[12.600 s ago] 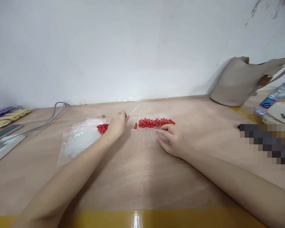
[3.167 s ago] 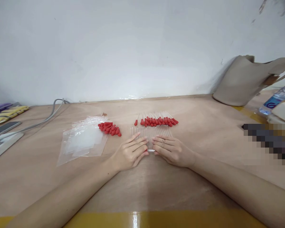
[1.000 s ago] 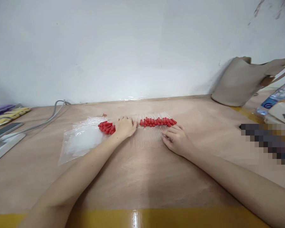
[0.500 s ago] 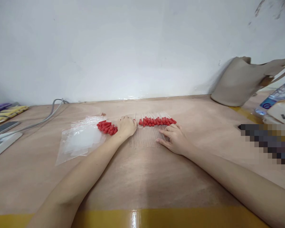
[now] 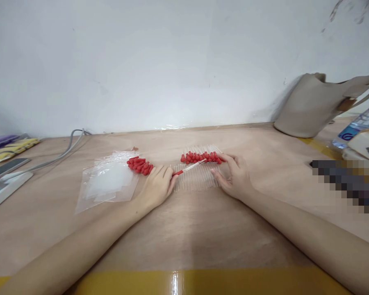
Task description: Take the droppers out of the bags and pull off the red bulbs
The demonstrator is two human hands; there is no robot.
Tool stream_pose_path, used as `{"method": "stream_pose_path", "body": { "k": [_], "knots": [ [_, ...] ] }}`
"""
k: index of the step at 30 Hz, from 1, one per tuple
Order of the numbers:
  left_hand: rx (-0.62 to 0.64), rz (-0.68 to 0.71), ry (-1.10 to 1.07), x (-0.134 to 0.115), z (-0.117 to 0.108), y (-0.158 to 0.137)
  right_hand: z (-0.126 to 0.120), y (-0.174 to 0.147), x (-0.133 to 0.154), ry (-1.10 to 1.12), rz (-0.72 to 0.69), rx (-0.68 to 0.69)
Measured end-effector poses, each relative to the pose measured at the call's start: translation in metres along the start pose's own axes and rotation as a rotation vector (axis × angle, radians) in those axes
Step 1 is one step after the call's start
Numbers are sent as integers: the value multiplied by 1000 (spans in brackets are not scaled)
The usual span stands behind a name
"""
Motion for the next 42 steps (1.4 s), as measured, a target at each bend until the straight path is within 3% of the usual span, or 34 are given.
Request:
{"method": "stream_pose_path", "body": {
  "k": [2, 11, 18, 24, 27, 34, 42],
  "knots": [
    [-21, 59, -19, -2, -5, -7, -2, 1, 4, 22, -60, 6],
    [-119, 214, -171, -13, -7, -11, 6, -5, 27, 118, -402, 268],
    [-160, 285, -252, -23, -11, -12, 14, -9, 30, 120, -419, 305],
    [-138, 214, -296, -26, -7, -6, 18, -13, 30, 181, -418, 318],
    [-126, 279, -313, -32, -3, -3, 19, -13, 30, 200, -423, 326],
    [-238, 318, -323, -37, -1, -6, 19, -12, 34, 224, -449, 351],
    [-248, 341, -313, -38, -5, -5, 22, -16, 37, 259, -465, 338]
  ]
}}
Point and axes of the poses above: each hand's wrist, its own y-axis towards the middle knuckle, its own z-axis out of the palm, x = y × z, the point moved 4 cm from there along y, towards the middle knuckle, and after that the axes turned 8 degrees about -x, right-handed, at the moved point
